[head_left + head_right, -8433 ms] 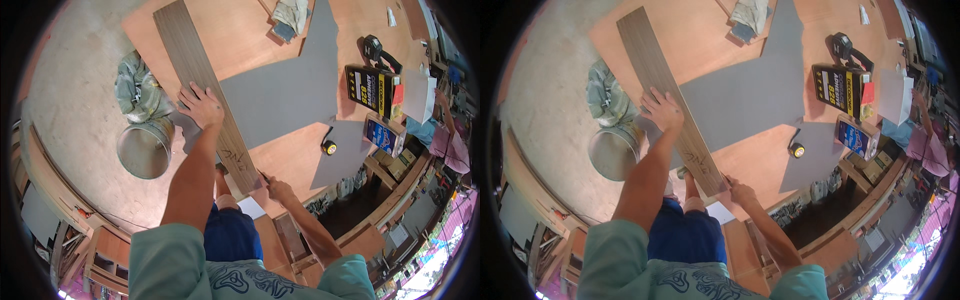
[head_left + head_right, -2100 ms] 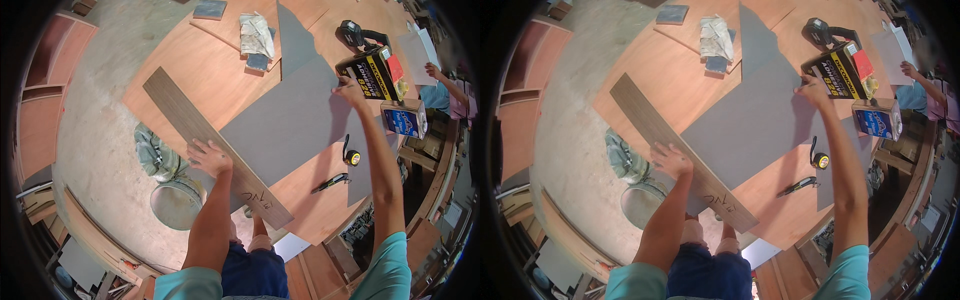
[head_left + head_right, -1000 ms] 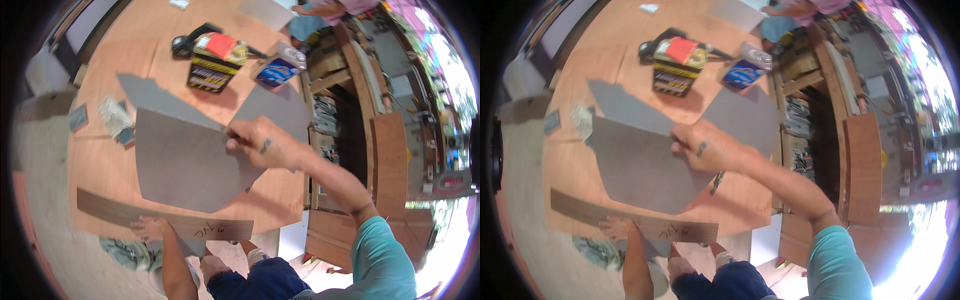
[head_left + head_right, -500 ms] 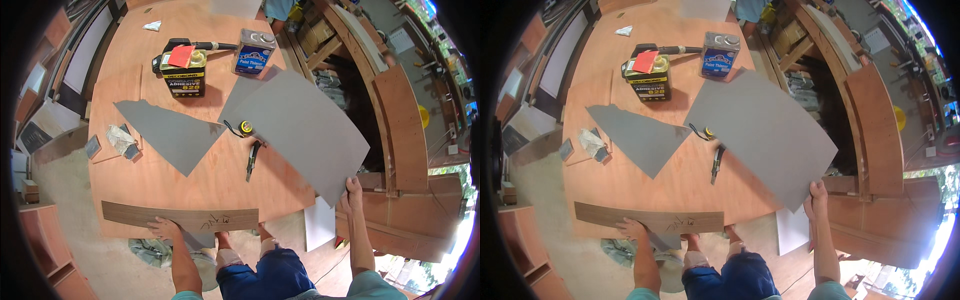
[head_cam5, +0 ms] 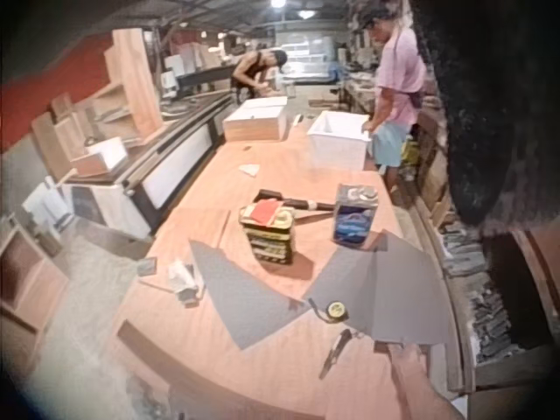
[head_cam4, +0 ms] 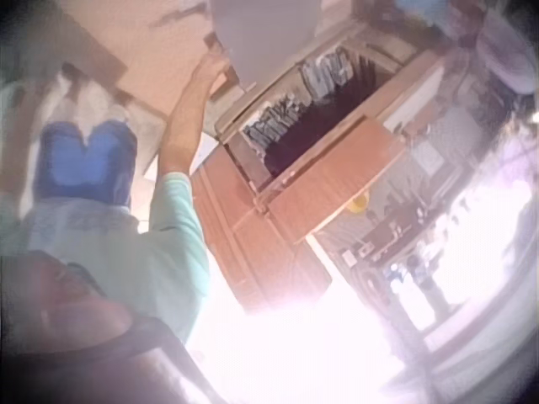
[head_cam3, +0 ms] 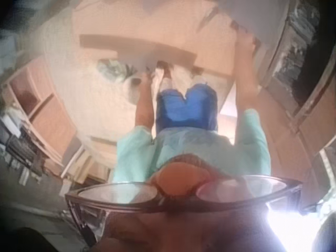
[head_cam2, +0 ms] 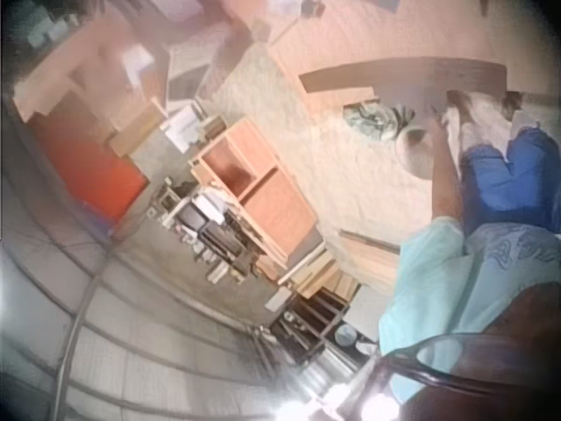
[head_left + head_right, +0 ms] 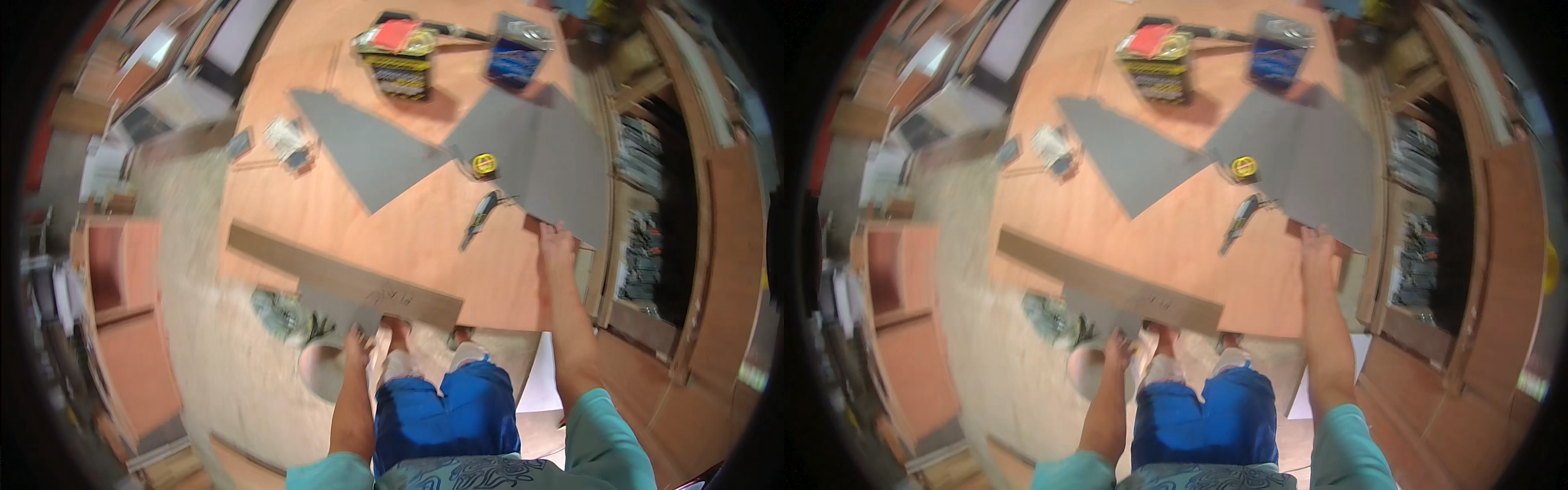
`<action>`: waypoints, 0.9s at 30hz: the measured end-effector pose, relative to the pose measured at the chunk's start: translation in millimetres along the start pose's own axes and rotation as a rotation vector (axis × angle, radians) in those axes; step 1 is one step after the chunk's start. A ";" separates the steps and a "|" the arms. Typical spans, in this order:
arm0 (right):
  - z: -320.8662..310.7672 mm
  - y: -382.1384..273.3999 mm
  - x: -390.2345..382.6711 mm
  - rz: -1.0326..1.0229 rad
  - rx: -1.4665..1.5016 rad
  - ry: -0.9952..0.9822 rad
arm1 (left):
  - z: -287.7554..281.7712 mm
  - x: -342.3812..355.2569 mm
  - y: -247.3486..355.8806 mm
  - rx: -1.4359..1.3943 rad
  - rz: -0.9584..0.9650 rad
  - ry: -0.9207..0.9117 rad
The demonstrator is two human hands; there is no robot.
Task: The person measures and marks a gray board with a tape measure and utility knife, then cuts it along the marked line. They also measure a wooden drawer component and mark the board again before cutting.
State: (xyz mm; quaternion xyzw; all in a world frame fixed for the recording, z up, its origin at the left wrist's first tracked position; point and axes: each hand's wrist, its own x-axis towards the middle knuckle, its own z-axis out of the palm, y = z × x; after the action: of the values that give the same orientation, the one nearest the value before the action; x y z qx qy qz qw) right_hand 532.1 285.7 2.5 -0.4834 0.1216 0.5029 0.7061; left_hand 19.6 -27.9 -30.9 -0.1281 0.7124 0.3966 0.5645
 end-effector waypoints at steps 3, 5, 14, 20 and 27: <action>10.9 46.7 -66.8 0.369 -0.566 -0.077 | 1.9 -3.2 -3.2 -0.250 0.036 0.023; 2.3 66.1 -118.5 0.384 -0.909 -0.272 | 1.1 -3.0 -0.6 -0.360 0.025 0.002; -27.8 184.8 -307.2 -0.606 -2.426 -1.340 | 6.6 -14.2 -9.9 -0.406 0.021 0.065; -7.8 197.8 -288.8 -0.650 -2.566 -1.346 | 7.5 -18.3 -18.0 -0.589 0.107 -0.042; 43.5 181.6 -235.0 -0.863 -2.518 -1.449 | -77.9 -77.8 -22.6 -0.345 0.261 -0.199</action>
State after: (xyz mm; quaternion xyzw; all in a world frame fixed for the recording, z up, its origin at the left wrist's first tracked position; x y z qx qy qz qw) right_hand 258.9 186.3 77.2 -0.4069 -0.8851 0.1588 -0.1607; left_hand 4.7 -118.6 33.8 -0.0898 0.5856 0.5926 0.5457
